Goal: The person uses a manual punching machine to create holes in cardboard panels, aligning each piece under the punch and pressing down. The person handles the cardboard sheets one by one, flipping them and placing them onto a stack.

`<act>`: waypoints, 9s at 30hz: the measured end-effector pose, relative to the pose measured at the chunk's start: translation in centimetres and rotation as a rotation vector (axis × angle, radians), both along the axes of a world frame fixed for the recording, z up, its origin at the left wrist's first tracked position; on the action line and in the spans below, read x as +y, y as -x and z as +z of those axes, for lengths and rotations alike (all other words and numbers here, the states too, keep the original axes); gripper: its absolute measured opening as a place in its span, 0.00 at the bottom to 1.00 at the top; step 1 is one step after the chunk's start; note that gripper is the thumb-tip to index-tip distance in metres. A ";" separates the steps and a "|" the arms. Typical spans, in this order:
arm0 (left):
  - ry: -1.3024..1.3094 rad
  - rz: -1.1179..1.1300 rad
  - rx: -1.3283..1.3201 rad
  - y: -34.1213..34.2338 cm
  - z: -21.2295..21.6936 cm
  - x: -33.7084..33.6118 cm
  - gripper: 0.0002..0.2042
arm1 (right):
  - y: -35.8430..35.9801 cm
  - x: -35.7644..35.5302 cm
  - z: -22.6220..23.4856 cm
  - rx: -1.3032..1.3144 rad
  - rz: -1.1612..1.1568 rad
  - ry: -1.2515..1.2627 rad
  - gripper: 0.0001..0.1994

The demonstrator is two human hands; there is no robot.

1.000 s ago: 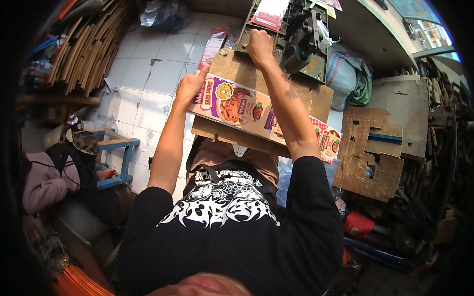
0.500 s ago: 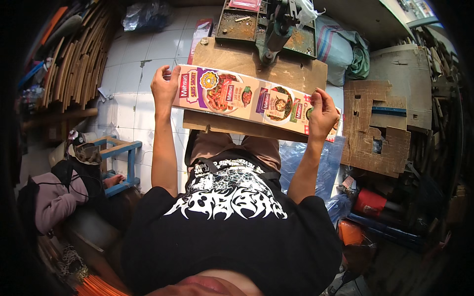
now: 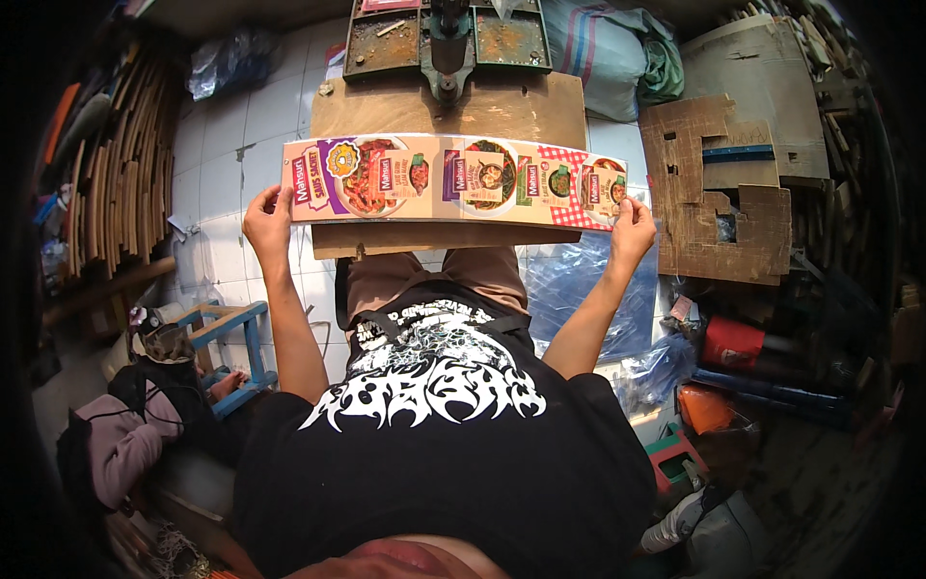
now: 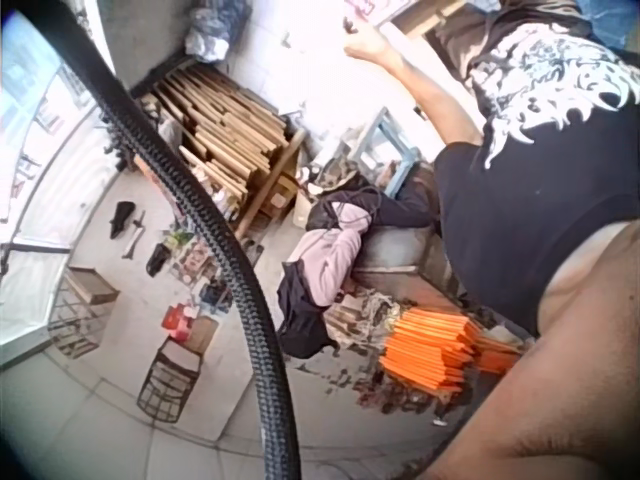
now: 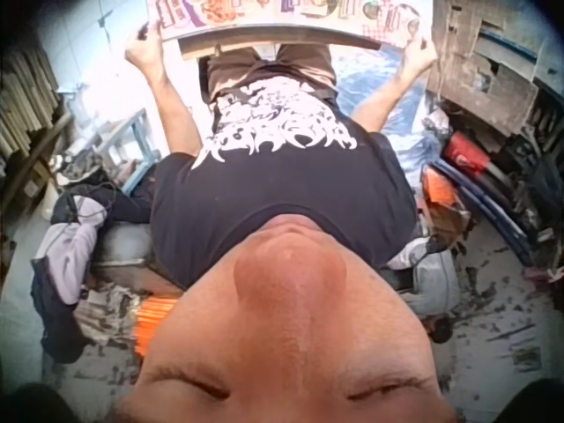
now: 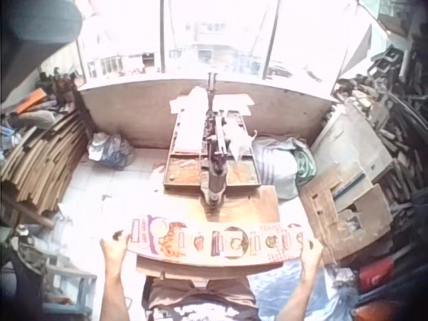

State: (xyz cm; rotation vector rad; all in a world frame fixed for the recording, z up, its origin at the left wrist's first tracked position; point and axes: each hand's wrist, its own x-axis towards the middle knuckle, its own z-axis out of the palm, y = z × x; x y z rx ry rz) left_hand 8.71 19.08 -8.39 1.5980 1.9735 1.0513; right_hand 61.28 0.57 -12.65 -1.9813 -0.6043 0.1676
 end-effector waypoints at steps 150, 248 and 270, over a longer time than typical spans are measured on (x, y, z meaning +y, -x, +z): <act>0.639 -0.856 -1.022 -4.8 14.4 -9.7 0.23 | 20.0 6.8 14.0 0.440 1.417 0.026 0.03; 0.125 -0.476 -1.079 -5.2 10.0 -11.3 0.21 | 18.7 4.7 11.7 0.633 1.083 0.017 0.07; -0.258 -0.815 -1.136 -4.2 9.9 -10.3 0.05 | 19.8 3.6 16.0 0.758 1.040 0.142 0.04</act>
